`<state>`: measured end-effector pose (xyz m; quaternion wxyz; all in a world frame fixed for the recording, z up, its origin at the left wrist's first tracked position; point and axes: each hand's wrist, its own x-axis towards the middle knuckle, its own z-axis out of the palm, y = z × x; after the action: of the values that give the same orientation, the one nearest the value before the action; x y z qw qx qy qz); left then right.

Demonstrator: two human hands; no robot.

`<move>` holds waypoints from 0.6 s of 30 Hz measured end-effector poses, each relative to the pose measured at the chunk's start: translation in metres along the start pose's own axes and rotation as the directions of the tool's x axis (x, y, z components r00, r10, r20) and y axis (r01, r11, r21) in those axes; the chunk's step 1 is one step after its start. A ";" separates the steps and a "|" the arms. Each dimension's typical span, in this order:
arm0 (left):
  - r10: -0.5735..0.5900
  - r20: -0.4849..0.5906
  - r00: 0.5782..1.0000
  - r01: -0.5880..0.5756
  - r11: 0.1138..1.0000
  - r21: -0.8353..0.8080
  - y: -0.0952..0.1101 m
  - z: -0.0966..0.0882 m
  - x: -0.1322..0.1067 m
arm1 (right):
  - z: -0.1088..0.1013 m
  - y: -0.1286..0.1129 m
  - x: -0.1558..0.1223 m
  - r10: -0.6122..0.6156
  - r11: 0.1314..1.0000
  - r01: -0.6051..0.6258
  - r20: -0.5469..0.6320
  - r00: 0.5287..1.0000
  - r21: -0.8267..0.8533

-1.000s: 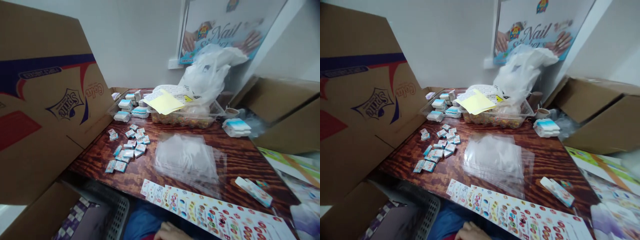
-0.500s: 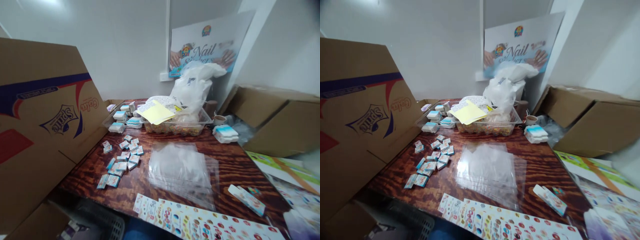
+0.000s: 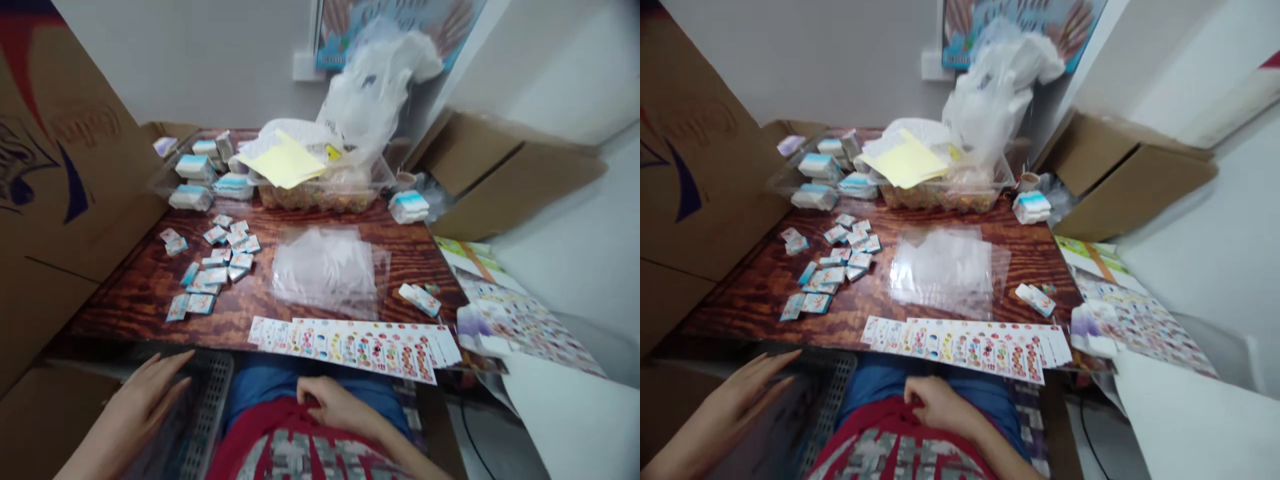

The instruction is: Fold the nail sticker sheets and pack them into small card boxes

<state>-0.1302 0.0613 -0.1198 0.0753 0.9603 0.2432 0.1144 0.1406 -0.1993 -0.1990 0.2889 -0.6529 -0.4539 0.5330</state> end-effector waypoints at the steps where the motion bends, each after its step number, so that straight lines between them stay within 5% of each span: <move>1: 0.032 0.033 0.999 -0.031 0.999 -0.017 0.007 0.002 0.002 | 0.000 -0.003 -0.002 0.006 1.000 -0.006 -0.018 1.000 0.016; 6: 0.090 0.102 0.991 -0.078 0.990 -0.119 0.051 0.001 0.015 | -0.026 -0.034 -0.030 0.003 0.993 0.015 -0.148 0.989 0.118; 9: 0.131 0.123 0.984 -0.106 0.975 -0.197 0.077 0.018 0.032 | -0.058 -0.036 -0.053 0.054 0.991 -0.011 -0.321 0.945 0.135; 11: 0.166 0.103 0.981 -0.141 0.966 -0.216 0.091 0.037 0.046 | -0.080 -0.020 -0.067 0.088 0.996 -0.066 -0.579 0.811 0.058; 14: 0.195 0.061 0.979 -0.180 0.963 -0.200 0.111 0.068 0.071 | -0.105 0.019 -0.087 0.068 0.973 -0.222 -0.857 0.511 -0.056; 16: 0.260 0.072 0.963 -0.241 0.948 -0.206 0.127 0.085 0.086 | -0.112 0.044 -0.098 0.056 0.951 -0.298 -0.907 0.418 -0.079; 18: 0.369 0.104 0.924 -0.338 0.912 -0.234 0.144 0.098 0.099 | -0.114 0.060 -0.106 0.038 0.929 -0.353 -0.923 0.383 -0.109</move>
<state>0.0447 -0.0248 -0.1670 0.1727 0.9806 0.0453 0.0809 0.2648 -0.3077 -0.1746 0.3243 -0.9199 -0.2146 0.0509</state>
